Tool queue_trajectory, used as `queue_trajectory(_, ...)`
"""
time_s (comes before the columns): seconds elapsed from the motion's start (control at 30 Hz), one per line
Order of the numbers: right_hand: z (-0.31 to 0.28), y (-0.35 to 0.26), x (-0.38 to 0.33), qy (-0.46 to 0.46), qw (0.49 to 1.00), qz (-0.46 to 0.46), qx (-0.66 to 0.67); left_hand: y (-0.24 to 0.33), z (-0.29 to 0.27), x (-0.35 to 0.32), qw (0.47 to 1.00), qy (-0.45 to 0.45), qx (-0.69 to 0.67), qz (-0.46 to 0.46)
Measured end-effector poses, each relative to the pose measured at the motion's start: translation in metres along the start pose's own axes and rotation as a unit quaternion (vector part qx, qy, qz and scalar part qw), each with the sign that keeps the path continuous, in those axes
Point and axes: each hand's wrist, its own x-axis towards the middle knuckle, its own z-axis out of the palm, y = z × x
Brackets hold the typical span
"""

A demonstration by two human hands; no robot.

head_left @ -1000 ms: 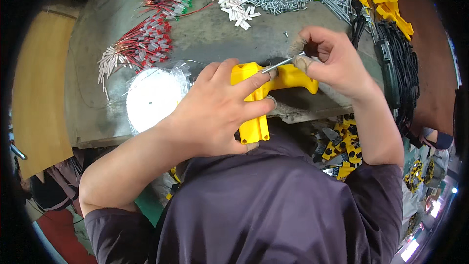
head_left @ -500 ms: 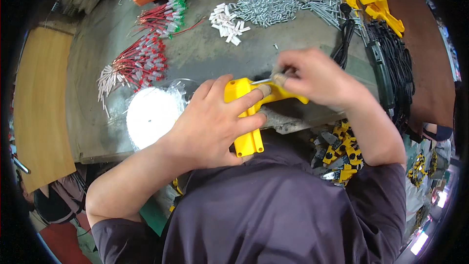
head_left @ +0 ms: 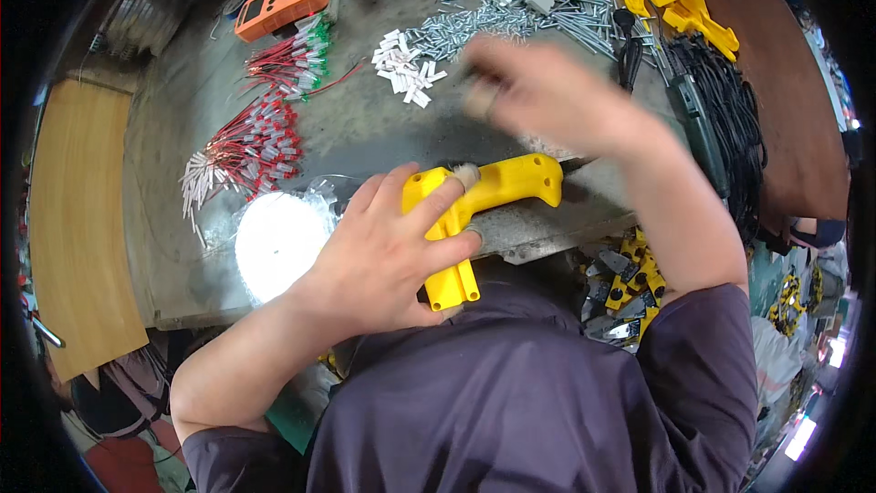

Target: Soldering wires and assembling components into a yellow plastic device housing.

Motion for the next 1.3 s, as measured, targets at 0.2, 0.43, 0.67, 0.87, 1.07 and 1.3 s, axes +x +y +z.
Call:
queue_trajectory(0.2, -0.044, 0.132, -0.019, 0.072, 0.909, 0.177, -0.369, 0.002, -0.001, 0.008, 0.999, 0.01, -0.035, 0.013)
queue_trajectory(0.43, -0.015, 0.037, -0.041, 0.067, 0.991, 0.101, -0.062, -0.002, 0.004, 0.0, 0.999, 0.02, -0.033, 0.0)
queue_trajectory(0.67, 0.033, -0.012, -0.09, 0.048, 0.986, -0.135, -0.09, -0.002, 0.005, 0.004, 0.999, 0.028, -0.043, 0.009)
queue_trajectory(0.87, 0.041, -0.014, -0.089, 0.051, 0.983, -0.16, -0.073, 0.0, 0.005, 0.003, 0.998, 0.028, -0.047, 0.006)
queue_trajectory(1.07, 0.053, -0.027, -0.071, 0.088, 0.972, -0.213, 0.048, -0.003, 0.004, 0.002, 0.998, 0.012, -0.061, 0.014)
queue_trajectory(1.3, -0.007, 0.078, -0.004, 0.125, 0.984, 0.073, -0.1, -0.002, 0.005, 0.004, 0.998, 0.035, -0.049, 0.017)
